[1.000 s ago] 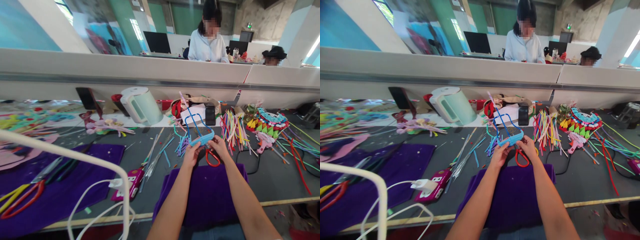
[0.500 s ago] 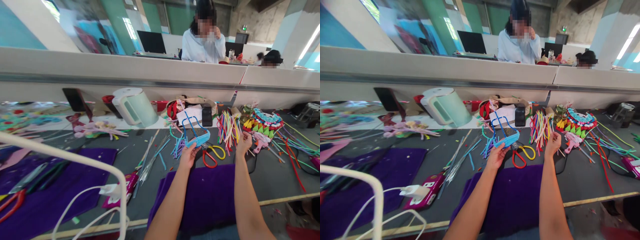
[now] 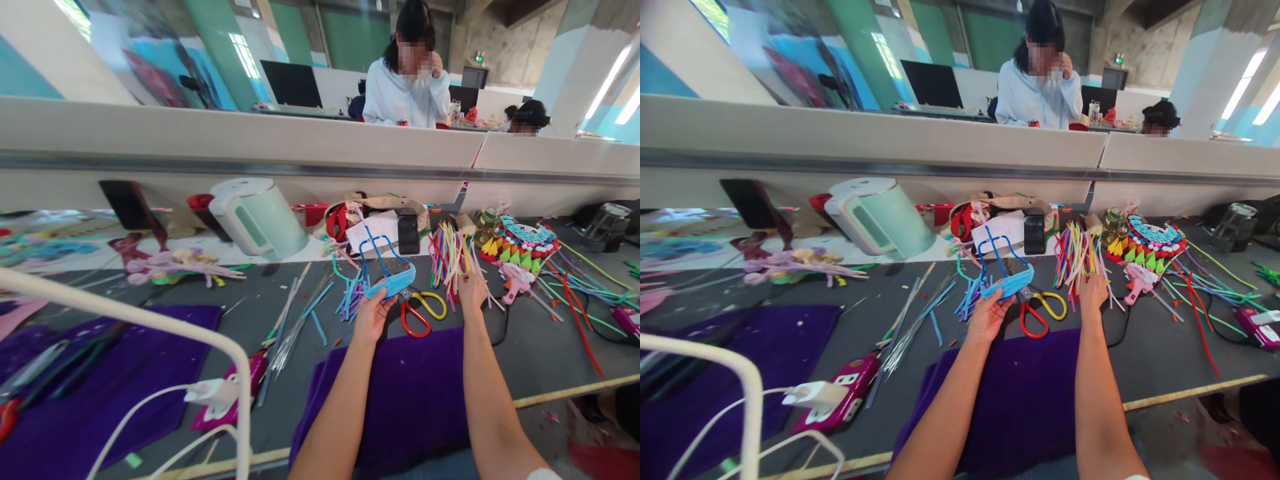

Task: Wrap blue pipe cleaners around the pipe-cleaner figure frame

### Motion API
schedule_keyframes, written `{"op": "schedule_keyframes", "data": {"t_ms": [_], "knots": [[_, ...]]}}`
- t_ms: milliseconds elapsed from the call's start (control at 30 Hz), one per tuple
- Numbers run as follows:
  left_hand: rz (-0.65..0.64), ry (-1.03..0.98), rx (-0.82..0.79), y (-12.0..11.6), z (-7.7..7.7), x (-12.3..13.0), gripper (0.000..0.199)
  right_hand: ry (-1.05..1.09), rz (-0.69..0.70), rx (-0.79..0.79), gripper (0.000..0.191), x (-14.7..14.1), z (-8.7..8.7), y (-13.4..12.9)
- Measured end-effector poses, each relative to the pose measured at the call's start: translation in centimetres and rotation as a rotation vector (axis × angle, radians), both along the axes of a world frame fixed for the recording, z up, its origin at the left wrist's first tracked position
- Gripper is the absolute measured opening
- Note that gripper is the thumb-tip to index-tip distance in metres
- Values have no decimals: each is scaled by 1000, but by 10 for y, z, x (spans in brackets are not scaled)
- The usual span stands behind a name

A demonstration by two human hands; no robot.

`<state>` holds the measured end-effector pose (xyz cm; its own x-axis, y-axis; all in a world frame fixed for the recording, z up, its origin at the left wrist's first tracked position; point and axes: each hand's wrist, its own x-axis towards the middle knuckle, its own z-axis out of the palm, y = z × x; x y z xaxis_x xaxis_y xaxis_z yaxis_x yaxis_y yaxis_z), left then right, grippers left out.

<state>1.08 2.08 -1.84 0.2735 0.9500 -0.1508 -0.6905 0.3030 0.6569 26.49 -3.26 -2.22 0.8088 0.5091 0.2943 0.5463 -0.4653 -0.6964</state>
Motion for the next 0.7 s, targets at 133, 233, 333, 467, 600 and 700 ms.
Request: {"op": "schedule_keyframes", "data": {"t_ms": [133,233,333,467,600,700], "knots": [[1,12,-1,0,1,0,34,73,-89,172,18,1,4,-2],[3,19,-6,0,3,0,33,93,-162,493,25,4,11,-6],[6,18,-13,0,4,1,31,103,-235,772,30,6,17,-8],[9,25,-13,1,3,1,32,209,-223,964,33,6,18,-5],[5,43,3,2,1,1,34,271,-82,976,35,2,16,-1],[1,56,13,2,0,0,36,190,-94,937,38,-1,21,-2]]}}
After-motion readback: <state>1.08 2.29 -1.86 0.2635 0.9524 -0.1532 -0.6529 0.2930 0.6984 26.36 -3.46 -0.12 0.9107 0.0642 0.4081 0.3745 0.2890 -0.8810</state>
